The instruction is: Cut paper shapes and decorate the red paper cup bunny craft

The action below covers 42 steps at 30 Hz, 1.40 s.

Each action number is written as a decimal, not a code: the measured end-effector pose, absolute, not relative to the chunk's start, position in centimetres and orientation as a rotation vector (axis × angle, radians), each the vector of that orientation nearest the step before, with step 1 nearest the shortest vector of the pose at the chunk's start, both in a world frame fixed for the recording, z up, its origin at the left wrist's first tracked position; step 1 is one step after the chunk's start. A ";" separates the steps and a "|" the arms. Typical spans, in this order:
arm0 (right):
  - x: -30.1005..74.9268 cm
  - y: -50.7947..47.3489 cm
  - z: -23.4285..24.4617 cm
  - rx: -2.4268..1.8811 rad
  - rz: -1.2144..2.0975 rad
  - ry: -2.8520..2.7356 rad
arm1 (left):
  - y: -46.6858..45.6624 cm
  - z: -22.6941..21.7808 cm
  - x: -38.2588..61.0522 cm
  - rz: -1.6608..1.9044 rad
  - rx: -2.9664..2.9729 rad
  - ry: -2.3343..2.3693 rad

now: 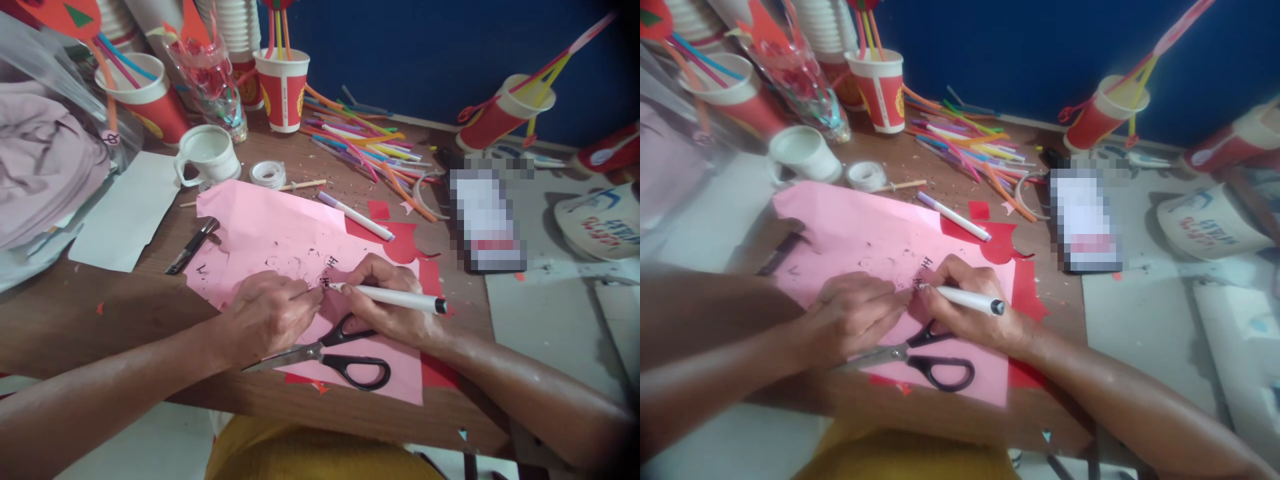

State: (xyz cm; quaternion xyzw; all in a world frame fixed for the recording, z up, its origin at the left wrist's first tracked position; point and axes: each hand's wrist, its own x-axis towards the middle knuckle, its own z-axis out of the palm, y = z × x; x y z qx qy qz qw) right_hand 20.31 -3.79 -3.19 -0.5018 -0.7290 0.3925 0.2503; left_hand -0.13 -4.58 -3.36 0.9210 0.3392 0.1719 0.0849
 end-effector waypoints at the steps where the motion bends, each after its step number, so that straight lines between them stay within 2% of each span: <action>1: 20.3 -3.8 -3.2 -1.358 1.058 -1.996 | -4.6 -3.3 -0.1 0.511 2.747 1.013; 17: 20.3 -3.5 -3.6 -1.348 0.969 -2.067 | -4.6 -3.5 -0.2 0.498 2.704 1.017; 42: 20.3 -3.6 -3.5 -1.354 1.065 -2.029 | -4.5 -3.6 -0.3 0.513 2.724 0.997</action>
